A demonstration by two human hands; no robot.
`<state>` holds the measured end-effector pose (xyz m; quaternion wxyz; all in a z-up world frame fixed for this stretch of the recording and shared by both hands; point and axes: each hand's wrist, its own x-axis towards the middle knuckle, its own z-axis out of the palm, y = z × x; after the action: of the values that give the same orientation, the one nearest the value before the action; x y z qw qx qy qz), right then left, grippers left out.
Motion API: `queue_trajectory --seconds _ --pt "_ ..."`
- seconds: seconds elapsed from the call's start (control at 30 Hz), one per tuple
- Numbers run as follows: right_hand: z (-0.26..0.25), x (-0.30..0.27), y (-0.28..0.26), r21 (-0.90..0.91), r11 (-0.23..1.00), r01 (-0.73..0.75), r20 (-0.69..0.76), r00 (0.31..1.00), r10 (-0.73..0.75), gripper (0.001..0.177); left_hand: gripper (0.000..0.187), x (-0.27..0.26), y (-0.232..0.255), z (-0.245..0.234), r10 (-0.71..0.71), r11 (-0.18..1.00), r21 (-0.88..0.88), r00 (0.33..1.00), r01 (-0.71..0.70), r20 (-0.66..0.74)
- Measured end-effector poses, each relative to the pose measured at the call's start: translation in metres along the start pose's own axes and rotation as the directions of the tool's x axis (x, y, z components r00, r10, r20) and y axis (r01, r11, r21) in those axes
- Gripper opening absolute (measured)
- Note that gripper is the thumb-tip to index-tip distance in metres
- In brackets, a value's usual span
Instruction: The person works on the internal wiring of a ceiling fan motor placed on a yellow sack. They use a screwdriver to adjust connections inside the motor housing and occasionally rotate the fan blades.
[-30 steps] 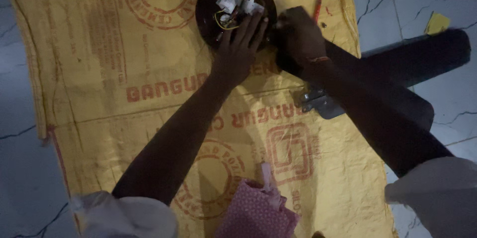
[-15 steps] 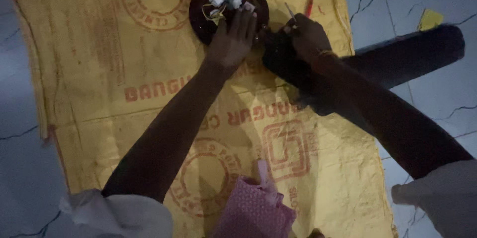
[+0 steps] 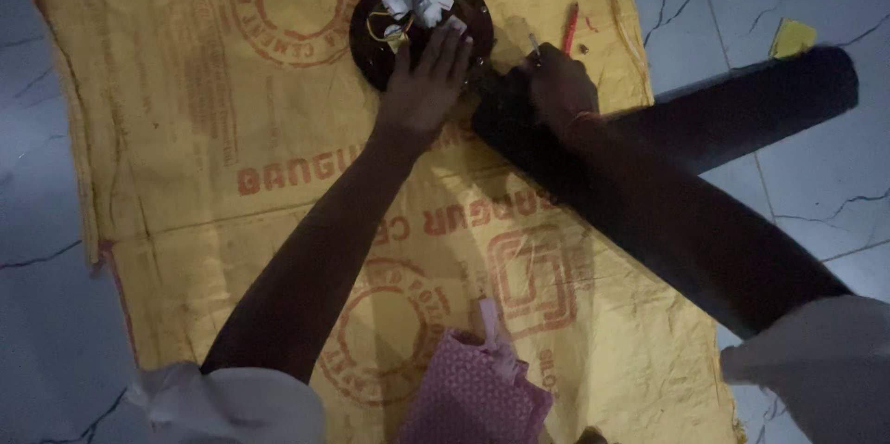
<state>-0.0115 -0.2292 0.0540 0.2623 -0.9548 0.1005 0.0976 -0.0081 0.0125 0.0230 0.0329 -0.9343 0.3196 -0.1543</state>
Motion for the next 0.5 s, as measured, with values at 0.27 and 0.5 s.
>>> queue_trajectory --seconds 0.27,0.5 --pt "-0.004 -0.002 -0.003 -0.094 0.98 0.174 0.053 0.984 -0.169 0.031 0.08 0.01 -0.017 -0.012 0.093 0.948 -0.299 0.994 -0.107 -0.062" --pt "-0.012 0.018 0.013 -0.107 0.927 0.359 0.088 0.932 -0.351 0.025 0.085 0.007 -0.024 -0.015 0.155 0.976 -0.147 0.986 -0.161 -0.055"
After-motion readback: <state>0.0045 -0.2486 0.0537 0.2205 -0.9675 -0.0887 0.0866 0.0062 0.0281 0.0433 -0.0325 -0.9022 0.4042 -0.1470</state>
